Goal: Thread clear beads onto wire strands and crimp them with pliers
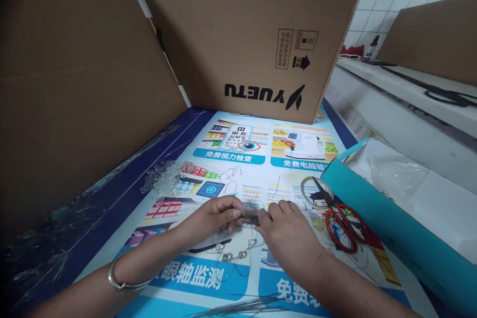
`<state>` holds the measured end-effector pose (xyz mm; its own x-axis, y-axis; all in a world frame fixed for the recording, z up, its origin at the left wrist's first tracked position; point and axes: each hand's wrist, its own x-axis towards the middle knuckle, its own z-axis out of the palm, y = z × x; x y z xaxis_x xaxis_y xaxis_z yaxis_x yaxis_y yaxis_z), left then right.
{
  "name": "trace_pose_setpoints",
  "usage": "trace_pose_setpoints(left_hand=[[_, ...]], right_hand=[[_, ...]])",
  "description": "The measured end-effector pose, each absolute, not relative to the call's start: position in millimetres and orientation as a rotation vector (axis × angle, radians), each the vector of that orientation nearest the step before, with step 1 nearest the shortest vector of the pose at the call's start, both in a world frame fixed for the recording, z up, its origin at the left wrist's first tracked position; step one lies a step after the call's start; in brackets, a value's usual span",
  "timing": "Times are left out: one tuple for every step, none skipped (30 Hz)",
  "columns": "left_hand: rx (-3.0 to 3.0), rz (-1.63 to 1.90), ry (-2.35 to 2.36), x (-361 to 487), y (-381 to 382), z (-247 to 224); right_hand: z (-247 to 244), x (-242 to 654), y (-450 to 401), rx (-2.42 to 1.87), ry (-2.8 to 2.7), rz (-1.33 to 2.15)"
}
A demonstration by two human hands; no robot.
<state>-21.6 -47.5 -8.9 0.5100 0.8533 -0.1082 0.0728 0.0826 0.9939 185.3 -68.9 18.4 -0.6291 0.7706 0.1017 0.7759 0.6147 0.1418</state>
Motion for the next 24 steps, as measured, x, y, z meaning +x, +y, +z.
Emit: trace_pose_setpoints(left_hand=[[1.398, 0.713, 0.882, -21.6, -47.3, -9.2], [1.427, 0.718, 0.887, -21.7, -47.1, -9.4], [1.466, 0.730, 0.899, -21.8, -46.9, -9.4], [1.512, 0.749, 0.914, -21.9, -46.5, -9.1], [1.561, 0.771, 0.932, -22.0, -46.2, -8.5], [1.609, 0.792, 0.951, -22.1, -45.9, -7.7], [1.651, 0.805, 0.970, -22.1, -45.7, -6.6], [1.684, 0.807, 0.989, -22.1, -45.6, -5.5], [1.707, 0.800, 1.007, -22.0, -45.6, -4.5], [1.722, 0.785, 1.023, -21.8, -45.7, -3.6], [1.728, 0.764, 1.038, -21.5, -46.0, -3.0], [1.730, 0.741, 1.049, -21.2, -46.2, -2.6], [1.730, 0.720, 1.056, -20.8, -46.6, -2.5], [1.734, 0.705, 1.056, -20.4, -46.9, -2.6], [1.742, 0.698, 1.053, -20.1, -47.2, -2.8], [1.753, 0.699, 1.048, -19.7, -47.4, -3.1], [1.765, 0.705, 1.044, -19.4, -47.6, -3.6], [1.773, 0.715, 1.039, -19.2, -47.7, -4.1], [1.777, 0.726, 1.033, -19.0, -47.8, -4.8], [1.778, 0.736, 1.025, -19.0, -47.8, -5.6], [1.779, 0.743, 1.016, -18.9, -47.8, -6.4], [1.781, 0.749, 1.004, -18.9, -47.6, -7.2], [1.784, 0.753, 0.992, -18.9, -47.4, -8.0], [1.788, 0.756, 0.984, -18.9, -47.0, -8.7]], right_hand=[[18.0, 185.4, -68.9, -1.339, -2.798, -0.267], [17.4, 185.6, -68.9, -1.338, -2.800, -0.264], [16.8, 185.8, -68.8, -1.336, -2.802, -0.261], [16.0, 186.1, -68.8, -1.334, -2.803, -0.258], [15.3, 186.4, -68.9, -1.332, -2.803, -0.255], [14.7, 186.7, -69.0, -1.330, -2.804, -0.252], [14.2, 187.0, -69.1, -1.328, -2.806, -0.248], [13.8, 187.2, -69.2, -1.329, -2.807, -0.244], [13.6, 187.4, -69.4, -1.333, -2.807, -0.241], [13.5, 187.5, -69.4, -1.336, -2.808, -0.237], [13.6, 187.6, -69.5, -1.343, -2.808, -0.236], [13.8, 187.7, -69.5, -1.348, -2.810, -0.234], [14.0, 187.8, -69.5, -1.352, -2.811, -0.233], [14.1, 187.9, -69.5, -1.353, -2.813, -0.230], [14.1, 188.0, -69.4, -1.349, -2.817, -0.226], [14.0, 188.0, -69.2, -1.345, -2.819, -0.223], [13.8, 188.1, -69.1, -1.342, -2.820, -0.222], [13.7, 188.1, -68.9, -1.340, -2.820, -0.222], [13.6, 188.0, -68.8, -1.341, -2.818, -0.224], [13.8, 187.9, -68.9, -1.344, -2.817, -0.227], [14.4, 187.9, -69.1, -1.348, -2.817, -0.229], [15.4, 187.9, -69.4, -1.351, -2.816, -0.231], [16.6, 188.0, -69.9, -1.354, -2.818, -0.228], [18.1, 188.2, -70.5, -1.355, -2.819, -0.226]])
